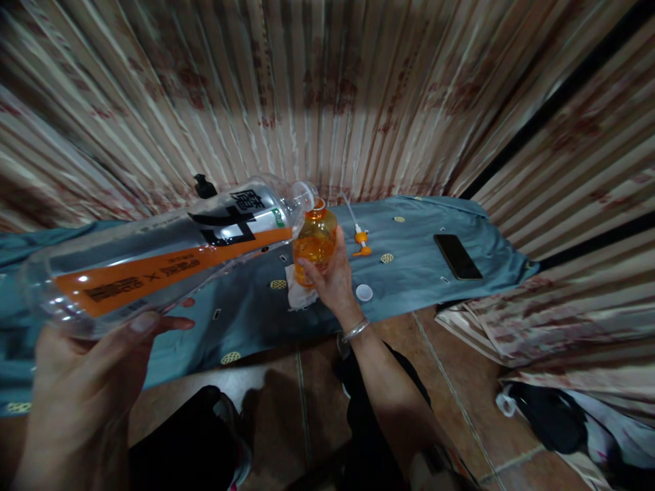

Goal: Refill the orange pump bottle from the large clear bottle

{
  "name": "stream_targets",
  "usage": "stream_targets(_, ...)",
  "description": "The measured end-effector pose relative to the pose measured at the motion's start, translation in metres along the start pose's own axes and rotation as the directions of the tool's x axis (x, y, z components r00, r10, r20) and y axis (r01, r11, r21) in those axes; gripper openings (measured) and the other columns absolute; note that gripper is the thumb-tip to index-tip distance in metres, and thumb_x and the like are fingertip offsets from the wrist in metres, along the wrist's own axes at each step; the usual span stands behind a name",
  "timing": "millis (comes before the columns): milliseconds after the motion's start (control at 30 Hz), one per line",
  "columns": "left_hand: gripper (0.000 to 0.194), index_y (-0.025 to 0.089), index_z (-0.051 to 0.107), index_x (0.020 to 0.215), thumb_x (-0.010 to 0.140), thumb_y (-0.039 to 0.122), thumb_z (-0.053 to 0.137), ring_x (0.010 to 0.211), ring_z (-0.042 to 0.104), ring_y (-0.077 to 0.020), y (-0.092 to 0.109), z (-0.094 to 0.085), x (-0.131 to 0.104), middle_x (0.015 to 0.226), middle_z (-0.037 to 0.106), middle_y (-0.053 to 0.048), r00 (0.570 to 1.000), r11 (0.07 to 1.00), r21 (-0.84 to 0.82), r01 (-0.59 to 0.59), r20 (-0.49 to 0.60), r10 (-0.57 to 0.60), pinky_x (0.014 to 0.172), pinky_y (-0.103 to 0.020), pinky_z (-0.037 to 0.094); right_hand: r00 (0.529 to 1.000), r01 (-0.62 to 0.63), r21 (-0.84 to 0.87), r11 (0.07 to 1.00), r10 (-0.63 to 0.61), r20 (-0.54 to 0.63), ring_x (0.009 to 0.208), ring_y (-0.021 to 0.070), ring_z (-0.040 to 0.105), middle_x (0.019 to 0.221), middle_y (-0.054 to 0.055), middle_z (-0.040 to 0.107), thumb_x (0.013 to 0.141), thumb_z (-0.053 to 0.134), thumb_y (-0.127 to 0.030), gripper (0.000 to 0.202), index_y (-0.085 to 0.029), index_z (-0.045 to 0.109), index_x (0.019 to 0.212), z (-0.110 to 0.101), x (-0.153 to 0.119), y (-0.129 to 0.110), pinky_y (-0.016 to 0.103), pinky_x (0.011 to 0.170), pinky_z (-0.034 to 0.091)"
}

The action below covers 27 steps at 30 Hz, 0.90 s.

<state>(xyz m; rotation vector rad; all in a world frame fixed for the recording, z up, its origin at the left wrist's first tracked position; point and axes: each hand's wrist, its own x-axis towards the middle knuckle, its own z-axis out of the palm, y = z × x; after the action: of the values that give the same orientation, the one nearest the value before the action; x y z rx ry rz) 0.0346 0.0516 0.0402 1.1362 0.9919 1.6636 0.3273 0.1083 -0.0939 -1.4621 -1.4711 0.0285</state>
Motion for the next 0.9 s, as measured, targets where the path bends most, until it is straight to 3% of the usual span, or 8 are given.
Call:
stream_targets(133,0.060,0.020,0.085,0.100,0.051,0.032,0.118,0.070,0.086,-0.0233,0.005,0.009,0.000,0.093,0.090,-0.002,0.998,0.999,0.008,0.046,-0.041,-0.046,0.051,-0.026,0.072,0.999,-0.008,0.009,1.000,0.008,0.039,0.177,0.0403,0.047,0.189,0.018,0.049,0.112,0.054,-0.079,0.096,-0.027,0.026,0.188,-0.004,0.000,-0.004,0.066,0.138,0.052)
stream_targets(233,0.063,0.019,0.084,0.097,0.047,0.033,0.118,0.068,0.085,-0.0241,0.006,0.011,0.001,0.090,0.090,-0.003,0.997,0.999,-0.006,0.048,-0.064,-0.048,0.047,-0.027,0.070,0.999,0.002,0.019,1.000,-0.003,0.039,0.180,0.0382,0.042,0.192,0.019,0.044,0.117,0.047,-0.071,0.088,-0.026,0.023,0.190,-0.005,-0.001,-0.005,0.067,0.142,0.047)
stream_targets(333,0.057,0.019,0.082,0.091,0.048,0.032,0.118,0.066,0.085,-0.0240,0.007,0.011,0.001,0.088,0.090,-0.003,0.997,0.999,0.003,0.050,-0.066,-0.049,0.048,-0.027,0.071,0.999,0.027,0.035,0.999,-0.028,0.018,0.180,0.0364,0.043,0.192,0.020,0.045,0.121,0.041,-0.061,0.082,-0.024,0.020,0.190,-0.003,-0.003,-0.002,0.070,0.146,0.039)
stream_targets(500,0.058,0.019,0.085,0.097,0.050,0.029,0.117,0.068,0.086,-0.0245,0.007,0.010,0.000,0.089,0.090,-0.004,0.997,0.999,-0.004,0.047,-0.054,-0.047,0.049,-0.027,0.071,0.999,0.048,0.043,0.998,-0.048,-0.008,0.178,0.0367,0.046,0.190,0.018,0.048,0.120,0.036,-0.048,0.077,-0.024,0.019,0.191,-0.001,-0.005,0.004,0.072,0.144,0.042)
stream_targets(667,0.054,0.018,0.086,0.099,0.056,0.031,0.117,0.072,0.086,-0.0239,0.003,0.006,0.000,0.095,0.090,-0.005,1.000,1.000,0.004,0.021,-0.023,-0.021,0.052,-0.026,0.071,0.999,0.021,0.017,1.000,-0.022,0.039,0.179,0.0395,0.044,0.189,0.018,0.049,0.113,0.053,-0.056,0.088,-0.023,0.023,0.189,-0.003,-0.004,0.004,0.071,0.144,0.042)
stream_targets(800,0.051,0.018,0.085,0.105,0.064,0.029,0.114,0.077,0.087,-0.0252,-0.003,-0.005,0.002,0.104,0.090,-0.008,1.000,1.000,-0.009,-0.021,0.018,0.021,0.053,-0.027,0.071,0.999,-0.021,-0.008,1.000,0.022,0.031,0.172,0.0433,0.052,0.188,0.021,0.049,0.101,0.077,-0.074,0.112,-0.025,0.025,0.187,0.000,-0.003,0.000,0.072,0.142,0.045)
stream_targets(900,0.053,0.020,0.085,0.112,0.068,0.026,0.113,0.084,0.089,-0.0283,-0.006,-0.011,0.003,0.111,0.090,-0.009,0.997,1.000,0.026,0.011,0.080,-0.013,0.059,-0.031,0.075,0.999,-0.036,-0.010,0.999,0.036,0.002,0.167,0.0451,0.057,0.187,0.024,0.049,0.092,0.088,-0.074,0.124,-0.026,0.024,0.187,0.004,-0.003,0.000,0.073,0.139,0.048)
